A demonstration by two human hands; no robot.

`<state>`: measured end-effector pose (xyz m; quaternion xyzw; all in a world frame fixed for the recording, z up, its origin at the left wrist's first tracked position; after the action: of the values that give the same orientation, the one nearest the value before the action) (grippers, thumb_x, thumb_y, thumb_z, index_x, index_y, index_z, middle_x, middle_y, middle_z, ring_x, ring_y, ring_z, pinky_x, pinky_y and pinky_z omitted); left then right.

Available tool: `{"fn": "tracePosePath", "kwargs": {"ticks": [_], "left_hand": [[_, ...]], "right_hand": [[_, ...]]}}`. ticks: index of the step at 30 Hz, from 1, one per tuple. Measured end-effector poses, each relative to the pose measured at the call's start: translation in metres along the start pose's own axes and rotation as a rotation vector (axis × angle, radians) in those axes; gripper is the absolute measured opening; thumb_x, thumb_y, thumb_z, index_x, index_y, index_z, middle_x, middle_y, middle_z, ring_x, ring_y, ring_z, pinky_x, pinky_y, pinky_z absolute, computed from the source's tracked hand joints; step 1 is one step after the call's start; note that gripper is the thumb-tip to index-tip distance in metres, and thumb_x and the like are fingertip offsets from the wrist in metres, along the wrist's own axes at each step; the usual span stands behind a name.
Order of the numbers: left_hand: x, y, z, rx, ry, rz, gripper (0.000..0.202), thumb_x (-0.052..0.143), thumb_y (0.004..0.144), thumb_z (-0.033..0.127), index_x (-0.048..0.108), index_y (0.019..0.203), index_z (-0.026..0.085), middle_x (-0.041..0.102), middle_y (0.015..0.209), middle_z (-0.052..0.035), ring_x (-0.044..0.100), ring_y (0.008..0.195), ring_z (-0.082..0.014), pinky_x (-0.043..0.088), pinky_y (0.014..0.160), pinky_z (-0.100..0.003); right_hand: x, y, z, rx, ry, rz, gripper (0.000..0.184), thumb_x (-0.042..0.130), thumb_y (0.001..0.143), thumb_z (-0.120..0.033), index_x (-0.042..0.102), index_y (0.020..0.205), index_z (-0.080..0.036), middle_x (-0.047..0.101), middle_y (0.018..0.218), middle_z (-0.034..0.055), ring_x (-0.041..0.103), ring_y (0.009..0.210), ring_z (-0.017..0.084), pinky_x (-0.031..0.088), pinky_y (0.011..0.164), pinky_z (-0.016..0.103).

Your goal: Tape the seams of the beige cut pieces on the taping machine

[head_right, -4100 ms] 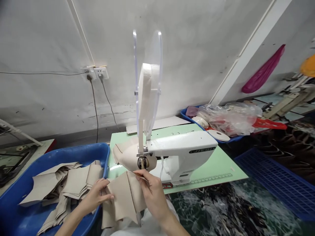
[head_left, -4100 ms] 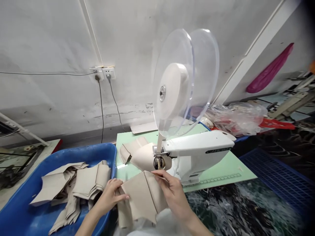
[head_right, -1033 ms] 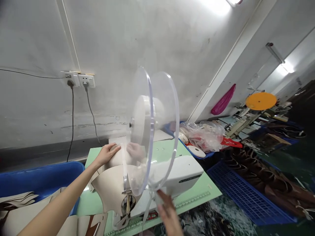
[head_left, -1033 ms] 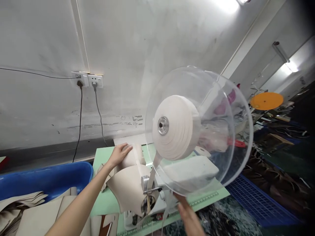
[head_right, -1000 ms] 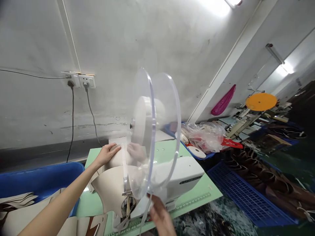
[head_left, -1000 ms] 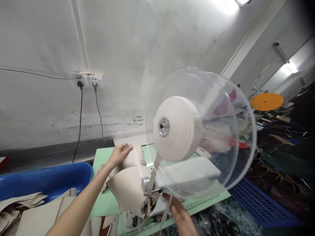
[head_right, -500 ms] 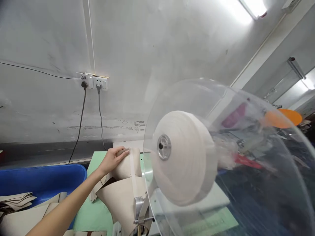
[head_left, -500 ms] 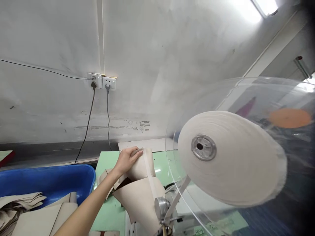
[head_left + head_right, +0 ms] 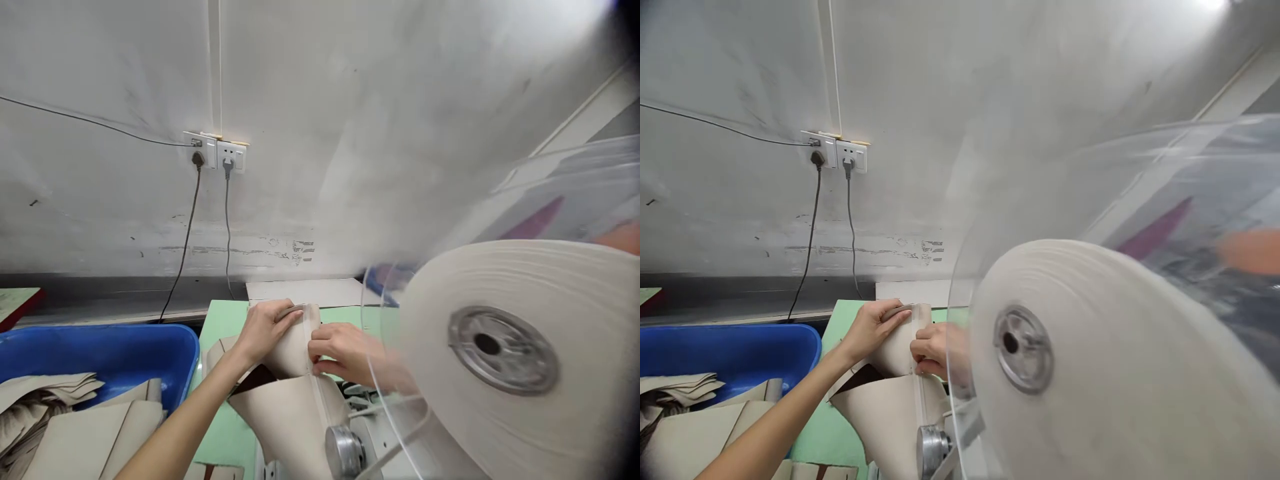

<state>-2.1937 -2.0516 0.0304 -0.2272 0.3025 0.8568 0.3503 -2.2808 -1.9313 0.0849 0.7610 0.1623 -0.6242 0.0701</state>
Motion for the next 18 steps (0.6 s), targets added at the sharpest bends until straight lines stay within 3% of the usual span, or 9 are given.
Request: {"fn": "tracePosePath", "kwargs": {"ticks": [4, 7, 9, 12, 14, 15, 17, 18], "left_hand": [[0.009, -0.004, -0.002, 0.044, 0.019, -0.037, 0.037, 0.051, 0.094, 0.038, 0.047, 0.062, 0.019, 0.047, 0.059, 0.006, 0.042, 0.059, -0.0106, 0.027, 0.057, -0.023], [0.012, -0.003, -0.008, 0.08, 0.06, -0.049, 0.035, 0.049, 0.096, 0.037, 0.05, 0.066, 0.019, 0.05, 0.062, 0.0057, 0.045, 0.058, -0.0106, 0.027, 0.057, -0.023], [0.007, 0.002, -0.013, 0.09, 0.109, -0.01, 0.034, 0.046, 0.098, 0.037, 0.052, 0.069, 0.02, 0.052, 0.063, 0.0053, 0.045, 0.058, -0.0107, 0.028, 0.057, -0.023], [-0.002, 0.013, -0.013, 0.18, 0.194, -0.038, 0.034, 0.042, 0.1, 0.037, 0.058, 0.075, 0.02, 0.058, 0.068, 0.0037, 0.049, 0.06, -0.0114, 0.027, 0.057, -0.024], [-0.007, 0.018, -0.015, 0.243, 0.268, -0.082, 0.034, 0.038, 0.101, 0.037, 0.062, 0.083, 0.022, 0.062, 0.072, 0.0018, 0.052, 0.063, -0.0127, 0.026, 0.056, -0.024], [-0.009, 0.019, -0.018, 0.248, 0.311, -0.105, 0.033, 0.038, 0.1, 0.038, 0.063, 0.085, 0.022, 0.063, 0.074, 0.0008, 0.053, 0.063, -0.0135, 0.025, 0.056, -0.025], [-0.012, 0.013, -0.034, 0.163, 0.386, -0.166, 0.027, 0.048, 0.095, 0.045, 0.064, 0.09, 0.023, 0.064, 0.074, -0.0004, 0.055, 0.064, -0.016, 0.025, 0.055, -0.025], [-0.012, 0.006, -0.046, 0.079, 0.405, -0.215, 0.026, 0.056, 0.088, 0.049, 0.064, 0.092, 0.024, 0.065, 0.074, -0.0006, 0.057, 0.065, -0.0176, 0.026, 0.054, -0.025]], "right_hand": [[0.028, 0.006, 0.006, -0.043, -0.156, -0.079, 0.014, 0.068, 0.087, -0.028, 0.063, 0.078, -0.019, 0.065, 0.076, 0.0008, 0.056, 0.07, 0.016, 0.038, 0.063, 0.029], [0.048, 0.009, 0.013, -0.084, -0.368, -0.062, 0.01, 0.06, 0.088, -0.02, 0.059, 0.078, -0.018, 0.062, 0.073, 0.003, 0.054, 0.068, 0.018, 0.034, 0.06, 0.031], [0.041, 0.015, 0.022, -0.03, -0.374, 0.072, 0.006, 0.06, 0.086, -0.021, 0.056, 0.082, -0.018, 0.062, 0.078, 0.004, 0.054, 0.071, 0.019, 0.035, 0.061, 0.031], [0.009, 0.029, 0.046, 0.137, -0.194, 0.318, 0.036, 0.074, 0.076, -0.031, 0.054, 0.103, -0.018, 0.06, 0.106, 0.0089, 0.054, 0.095, 0.025, 0.043, 0.075, 0.035], [0.002, 0.046, 0.062, 0.14, -0.066, 0.252, 0.046, 0.075, 0.072, -0.021, 0.053, 0.112, -0.02, 0.058, 0.118, 0.0089, 0.05, 0.111, 0.027, 0.041, 0.09, 0.038], [0.004, 0.055, 0.07, 0.12, -0.018, 0.163, 0.037, 0.072, 0.073, -0.016, 0.057, 0.106, -0.021, 0.061, 0.112, 0.0068, 0.05, 0.112, 0.026, 0.039, 0.094, 0.038], [0.013, 0.071, 0.086, 0.109, 0.032, 0.02, 0.008, 0.063, 0.078, -0.013, 0.061, 0.081, -0.02, 0.065, 0.085, 0.0038, 0.056, 0.098, 0.024, 0.039, 0.093, 0.037], [0.017, 0.076, 0.094, 0.129, 0.043, 0.002, 0.012, 0.057, 0.082, -0.014, 0.058, 0.071, -0.019, 0.063, 0.073, 0.0036, 0.057, 0.09, 0.023, 0.04, 0.088, 0.035]]}}
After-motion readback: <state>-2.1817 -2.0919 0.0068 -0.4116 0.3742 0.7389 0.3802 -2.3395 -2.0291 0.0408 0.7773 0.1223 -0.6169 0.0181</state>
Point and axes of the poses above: each hand's wrist, its own y-axis towards the middle knuckle, its own x-axis out of the palm, z = x × y, the point moved 5 cm from there along y, towards the middle knuckle
